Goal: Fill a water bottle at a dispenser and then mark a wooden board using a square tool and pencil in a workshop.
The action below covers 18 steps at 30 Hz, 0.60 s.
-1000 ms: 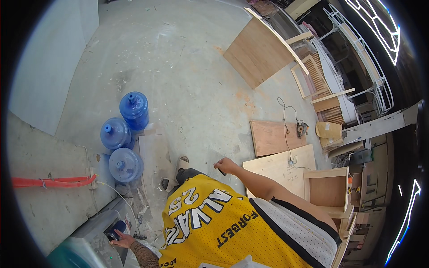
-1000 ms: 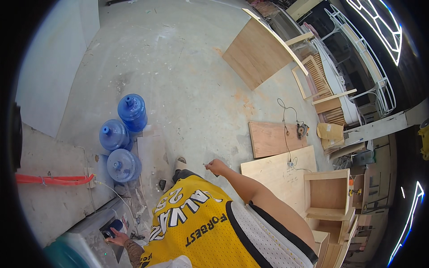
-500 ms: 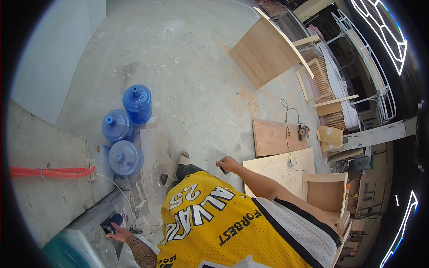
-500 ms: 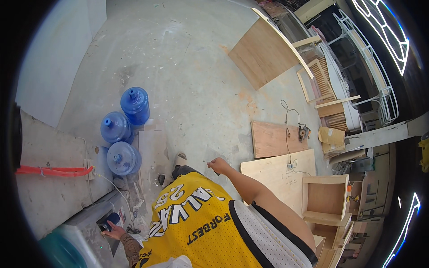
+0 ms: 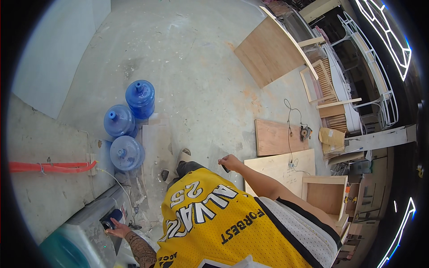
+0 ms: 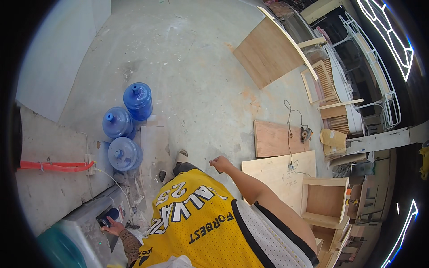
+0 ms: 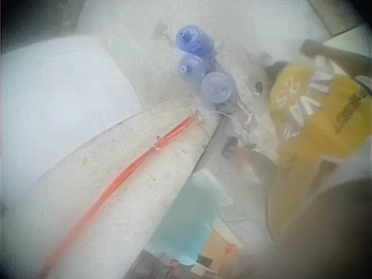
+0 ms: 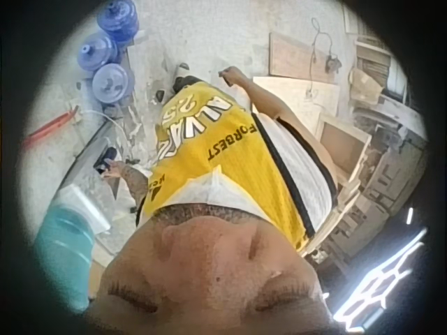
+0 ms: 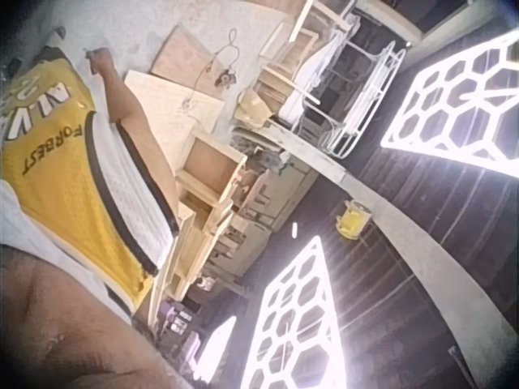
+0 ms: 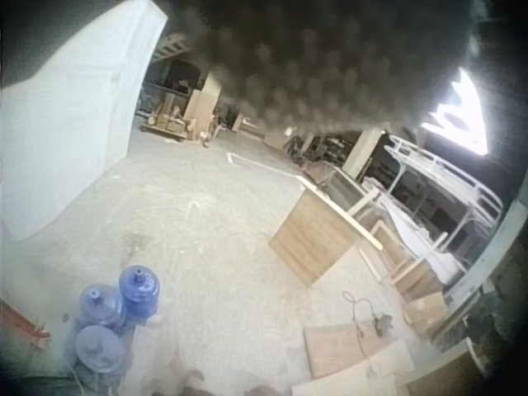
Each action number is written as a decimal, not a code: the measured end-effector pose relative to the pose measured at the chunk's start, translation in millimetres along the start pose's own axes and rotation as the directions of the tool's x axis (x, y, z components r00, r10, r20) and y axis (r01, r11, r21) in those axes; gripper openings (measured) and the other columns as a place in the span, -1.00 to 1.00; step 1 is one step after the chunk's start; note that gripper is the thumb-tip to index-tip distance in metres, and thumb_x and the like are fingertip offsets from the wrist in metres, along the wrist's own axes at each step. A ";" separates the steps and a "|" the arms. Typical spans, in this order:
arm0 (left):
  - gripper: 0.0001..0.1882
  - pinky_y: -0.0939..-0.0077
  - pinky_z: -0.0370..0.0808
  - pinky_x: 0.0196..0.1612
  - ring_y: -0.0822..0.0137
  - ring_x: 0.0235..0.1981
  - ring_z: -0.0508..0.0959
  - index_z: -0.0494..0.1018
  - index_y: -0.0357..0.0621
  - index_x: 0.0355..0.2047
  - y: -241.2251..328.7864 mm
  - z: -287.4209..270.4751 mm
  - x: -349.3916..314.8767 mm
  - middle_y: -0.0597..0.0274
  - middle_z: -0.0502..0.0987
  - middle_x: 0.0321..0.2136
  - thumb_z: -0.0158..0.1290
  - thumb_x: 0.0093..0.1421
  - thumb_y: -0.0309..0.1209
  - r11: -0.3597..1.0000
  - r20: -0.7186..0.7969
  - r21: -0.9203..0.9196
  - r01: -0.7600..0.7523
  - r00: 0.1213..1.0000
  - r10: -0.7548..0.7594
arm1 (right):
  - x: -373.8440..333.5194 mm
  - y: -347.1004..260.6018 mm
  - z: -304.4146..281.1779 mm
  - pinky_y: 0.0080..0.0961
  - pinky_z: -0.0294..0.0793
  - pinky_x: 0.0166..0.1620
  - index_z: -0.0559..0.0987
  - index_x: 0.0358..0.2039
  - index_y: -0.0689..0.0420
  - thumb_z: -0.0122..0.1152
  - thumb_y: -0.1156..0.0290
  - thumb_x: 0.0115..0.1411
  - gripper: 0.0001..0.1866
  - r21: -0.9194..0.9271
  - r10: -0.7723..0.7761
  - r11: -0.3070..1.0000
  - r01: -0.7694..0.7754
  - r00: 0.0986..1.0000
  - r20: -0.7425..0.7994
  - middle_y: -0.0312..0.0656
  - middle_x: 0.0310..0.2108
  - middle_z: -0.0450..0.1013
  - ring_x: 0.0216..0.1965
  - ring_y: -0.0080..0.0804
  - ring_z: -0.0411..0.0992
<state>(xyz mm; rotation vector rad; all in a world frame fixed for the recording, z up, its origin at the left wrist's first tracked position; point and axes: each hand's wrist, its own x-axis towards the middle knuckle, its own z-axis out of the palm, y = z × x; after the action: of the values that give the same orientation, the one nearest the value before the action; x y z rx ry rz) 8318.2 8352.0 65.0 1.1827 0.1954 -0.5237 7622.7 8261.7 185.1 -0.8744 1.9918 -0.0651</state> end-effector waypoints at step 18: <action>-0.22 0.09 0.54 0.29 -0.15 0.15 0.51 0.02 -0.05 0.44 0.3 4.8 -3.2 -0.06 0.21 0.33 0.06 0.40 0.02 1.000 -0.016 0.012 -0.014 1.000 0.015 | 2.1 -5.5 3.1 -0.38 0.43 -0.38 0.78 -0.29 0.13 0.32 0.04 0.23 -0.62 0.004 0.000 1.000 0.000 1.000 0.003 -0.23 -0.55 0.56 -0.52 -0.41 0.44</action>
<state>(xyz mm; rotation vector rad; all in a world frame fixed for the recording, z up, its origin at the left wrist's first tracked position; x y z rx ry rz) 8315.1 8348.6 68.4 1.1995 0.1975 -0.5033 7627.5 8257.2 183.8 -0.8714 1.9882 -0.0675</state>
